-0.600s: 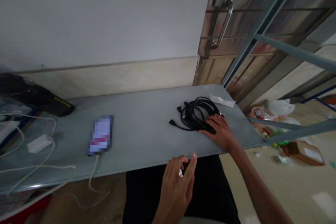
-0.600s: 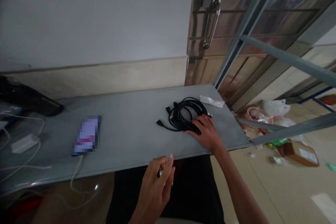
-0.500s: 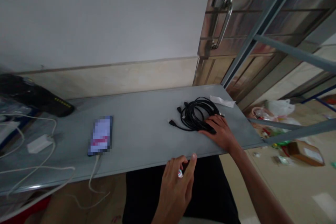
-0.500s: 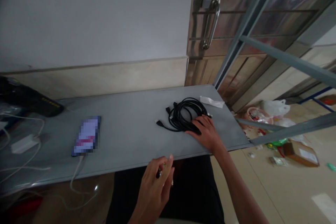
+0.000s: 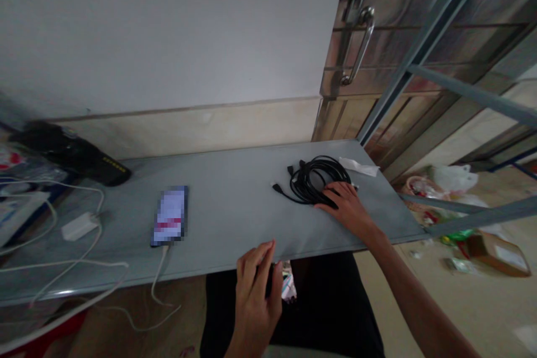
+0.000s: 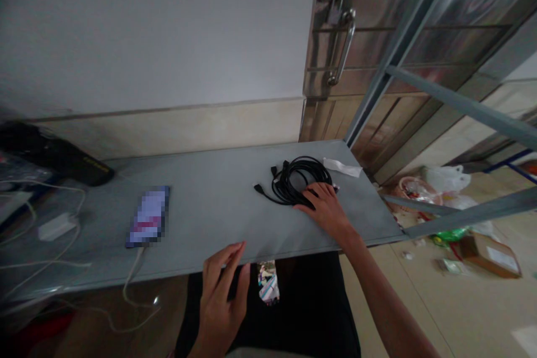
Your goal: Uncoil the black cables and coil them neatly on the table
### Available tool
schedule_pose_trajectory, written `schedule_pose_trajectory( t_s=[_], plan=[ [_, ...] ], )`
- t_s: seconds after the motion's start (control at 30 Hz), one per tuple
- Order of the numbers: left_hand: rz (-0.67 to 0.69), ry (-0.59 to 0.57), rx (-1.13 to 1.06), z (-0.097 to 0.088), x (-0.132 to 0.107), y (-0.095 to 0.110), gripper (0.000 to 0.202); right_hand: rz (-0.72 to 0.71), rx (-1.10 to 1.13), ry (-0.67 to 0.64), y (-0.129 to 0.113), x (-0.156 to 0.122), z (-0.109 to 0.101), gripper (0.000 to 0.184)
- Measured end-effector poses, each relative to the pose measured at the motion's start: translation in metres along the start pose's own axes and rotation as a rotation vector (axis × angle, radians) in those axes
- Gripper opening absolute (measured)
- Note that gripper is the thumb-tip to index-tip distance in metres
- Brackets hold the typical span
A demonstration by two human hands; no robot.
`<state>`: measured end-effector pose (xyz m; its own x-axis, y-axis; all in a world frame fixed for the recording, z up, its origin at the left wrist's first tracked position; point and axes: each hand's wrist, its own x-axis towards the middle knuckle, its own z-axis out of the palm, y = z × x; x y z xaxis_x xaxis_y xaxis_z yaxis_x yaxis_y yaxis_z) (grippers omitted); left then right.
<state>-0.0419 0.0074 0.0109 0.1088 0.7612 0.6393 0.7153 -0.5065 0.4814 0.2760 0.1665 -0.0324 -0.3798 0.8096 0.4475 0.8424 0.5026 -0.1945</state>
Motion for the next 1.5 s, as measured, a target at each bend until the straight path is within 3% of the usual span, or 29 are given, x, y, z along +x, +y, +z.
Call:
schedule_pose_trajectory(
  t_s=[0.17,0.33,0.5,0.63,0.8,0.93,1.07,1.23,1.37,1.5],
  plan=[
    [-0.034,0.037,0.023,-0.020,0.006,-0.028,0.045,-0.020,0.002,0.000,-0.003,0.020,0.006,0.041],
    [-0.108,0.054,-0.026,-0.038,0.011,-0.048,0.027,-0.023,0.069,-0.008,-0.007,0.029,-0.004,0.037],
    [-0.152,0.082,-0.062,-0.045,0.006,-0.055,0.018,0.129,0.226,0.057,-0.010,0.041,-0.019,0.048],
    [-0.188,0.103,-0.108,-0.045,-0.003,-0.055,0.009,0.282,0.370,0.211,-0.010,0.064,-0.041,0.054],
    [-0.232,0.103,-0.103,-0.053,-0.010,-0.056,0.011,0.379,0.733,0.422,-0.020,0.102,-0.091,0.058],
    [-0.173,0.068,-0.114,-0.064,-0.009,-0.053,0.021,0.325,1.011,0.525,-0.044,0.133,-0.141,0.051],
    [-0.146,0.011,-0.156,-0.070,-0.006,-0.048,0.021,0.141,1.118,0.637,-0.085,0.159,-0.195,0.045],
    [-0.310,-0.049,-0.219,-0.061,-0.003,-0.046,0.020,0.048,1.147,0.688,-0.144,0.172,-0.242,0.036],
    [-0.625,-0.092,-0.463,-0.037,0.007,-0.042,0.043,0.024,1.143,0.686,-0.179,0.166,-0.247,0.033],
    [-0.868,-0.014,-0.942,-0.018,0.031,-0.035,0.072,0.040,1.165,0.536,-0.196,0.143,-0.219,0.033]
  ],
)
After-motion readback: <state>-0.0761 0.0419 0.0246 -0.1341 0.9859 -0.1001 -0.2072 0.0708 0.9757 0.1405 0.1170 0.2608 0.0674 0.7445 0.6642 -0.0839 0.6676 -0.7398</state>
